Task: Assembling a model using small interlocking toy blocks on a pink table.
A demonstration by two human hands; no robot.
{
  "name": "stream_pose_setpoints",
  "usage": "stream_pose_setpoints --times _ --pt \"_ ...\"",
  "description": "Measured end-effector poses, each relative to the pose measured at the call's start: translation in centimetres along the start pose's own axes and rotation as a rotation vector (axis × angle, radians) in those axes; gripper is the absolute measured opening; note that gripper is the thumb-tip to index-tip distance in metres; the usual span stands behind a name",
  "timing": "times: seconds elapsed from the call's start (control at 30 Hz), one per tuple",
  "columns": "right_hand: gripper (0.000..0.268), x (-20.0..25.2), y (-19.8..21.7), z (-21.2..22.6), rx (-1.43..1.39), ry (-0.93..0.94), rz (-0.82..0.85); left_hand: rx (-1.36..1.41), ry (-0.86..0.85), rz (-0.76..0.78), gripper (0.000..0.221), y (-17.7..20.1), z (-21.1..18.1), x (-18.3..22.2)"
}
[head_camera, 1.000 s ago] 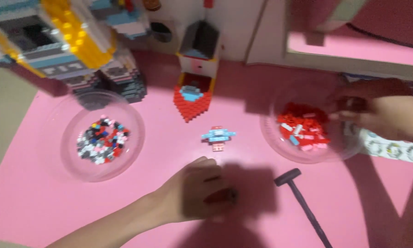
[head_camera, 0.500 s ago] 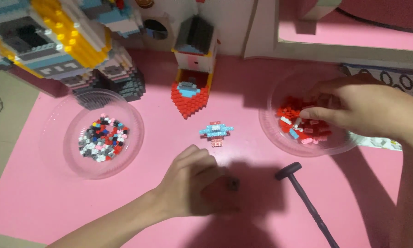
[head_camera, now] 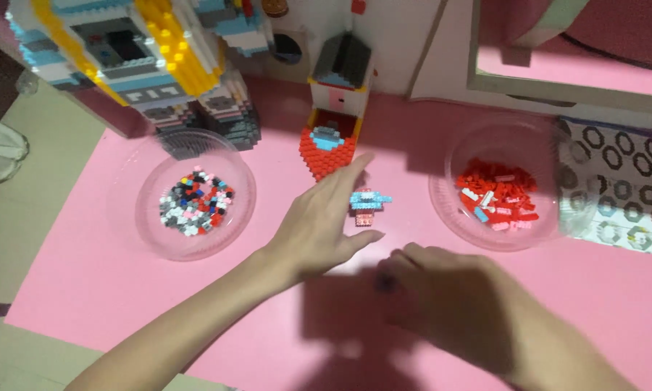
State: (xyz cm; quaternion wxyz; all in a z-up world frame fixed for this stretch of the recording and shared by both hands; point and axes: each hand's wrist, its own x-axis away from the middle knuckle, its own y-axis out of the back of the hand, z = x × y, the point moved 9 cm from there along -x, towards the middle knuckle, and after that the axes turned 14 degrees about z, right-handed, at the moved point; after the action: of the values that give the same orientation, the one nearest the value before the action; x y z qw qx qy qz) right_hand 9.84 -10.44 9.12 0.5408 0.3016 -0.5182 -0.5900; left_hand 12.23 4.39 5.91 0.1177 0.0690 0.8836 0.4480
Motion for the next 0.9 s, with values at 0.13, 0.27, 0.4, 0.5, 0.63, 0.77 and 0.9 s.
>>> stream_pose_setpoints --times 0.13,0.27,0.4,0.5,0.63,0.77,0.9 --pt "0.012 -0.5 -4.5 -1.4 0.096 -0.161 -0.062 -0.028 0.002 0.033 0.073 -0.1 -0.3 -0.4" --pt "0.006 0.7 -5.4 -2.7 -0.233 -0.321 -0.018 -0.036 -0.01 0.091 0.073 -0.1 -0.6 -0.7" --pt "0.023 3.0 -3.9 -1.9 -0.345 -0.282 -0.12 0.173 -0.022 0.077 0.061 1.5 -2.1 -0.2" --pt "0.025 5.3 -2.4 -2.9 -0.595 -0.373 -0.267 0.955 0.212 0.051 0.066 0.1 -0.4 0.8" --pt "0.03 6.1 -0.8 -3.3 -0.974 -0.212 -0.498 1.564 0.265 0.013 0.065 -2.3 0.0 1.6" --pt "0.045 5.1 -3.0 -5.5 -1.327 -0.317 -0.541 1.877 0.346 -0.045 0.042 -5.0 1.1 1.9" --pt "0.036 3.8 -1.0 -6.2 -1.053 -0.347 -0.54 1.947 0.373 -0.023 0.041 -5.9 1.6 2.1"
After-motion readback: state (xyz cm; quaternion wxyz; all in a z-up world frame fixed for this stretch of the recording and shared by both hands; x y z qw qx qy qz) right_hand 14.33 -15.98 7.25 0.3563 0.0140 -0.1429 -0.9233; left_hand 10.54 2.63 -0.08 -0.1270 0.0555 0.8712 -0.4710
